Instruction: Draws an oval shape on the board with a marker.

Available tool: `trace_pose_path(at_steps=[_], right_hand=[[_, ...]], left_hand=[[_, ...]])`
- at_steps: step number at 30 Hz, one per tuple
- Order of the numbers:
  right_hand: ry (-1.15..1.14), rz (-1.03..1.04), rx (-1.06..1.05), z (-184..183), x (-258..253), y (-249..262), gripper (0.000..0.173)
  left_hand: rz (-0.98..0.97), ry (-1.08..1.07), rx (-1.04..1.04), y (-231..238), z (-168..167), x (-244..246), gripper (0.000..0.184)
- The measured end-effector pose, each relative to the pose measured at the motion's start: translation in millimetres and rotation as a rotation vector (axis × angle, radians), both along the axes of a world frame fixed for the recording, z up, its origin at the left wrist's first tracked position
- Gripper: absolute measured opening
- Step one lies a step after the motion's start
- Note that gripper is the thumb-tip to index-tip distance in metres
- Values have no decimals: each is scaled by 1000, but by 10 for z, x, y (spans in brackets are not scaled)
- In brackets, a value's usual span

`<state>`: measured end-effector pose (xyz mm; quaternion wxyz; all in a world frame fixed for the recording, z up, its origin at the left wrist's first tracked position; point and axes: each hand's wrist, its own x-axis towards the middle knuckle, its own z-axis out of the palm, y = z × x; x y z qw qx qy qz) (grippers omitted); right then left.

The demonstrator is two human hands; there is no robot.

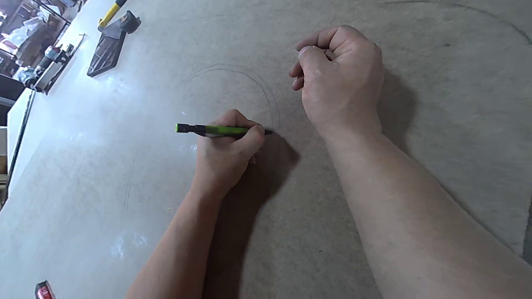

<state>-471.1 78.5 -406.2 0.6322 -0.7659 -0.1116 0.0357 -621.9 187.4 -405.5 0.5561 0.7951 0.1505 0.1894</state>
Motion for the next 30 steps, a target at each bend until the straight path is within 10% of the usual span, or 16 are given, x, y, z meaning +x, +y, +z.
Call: trace_pose_path(at_steps=[30], right_hand=[[-51, 41, 35, -63, 79, 15, 13]], left_hand=[[-17, 53, -22, -183, 42, -539, 6]])
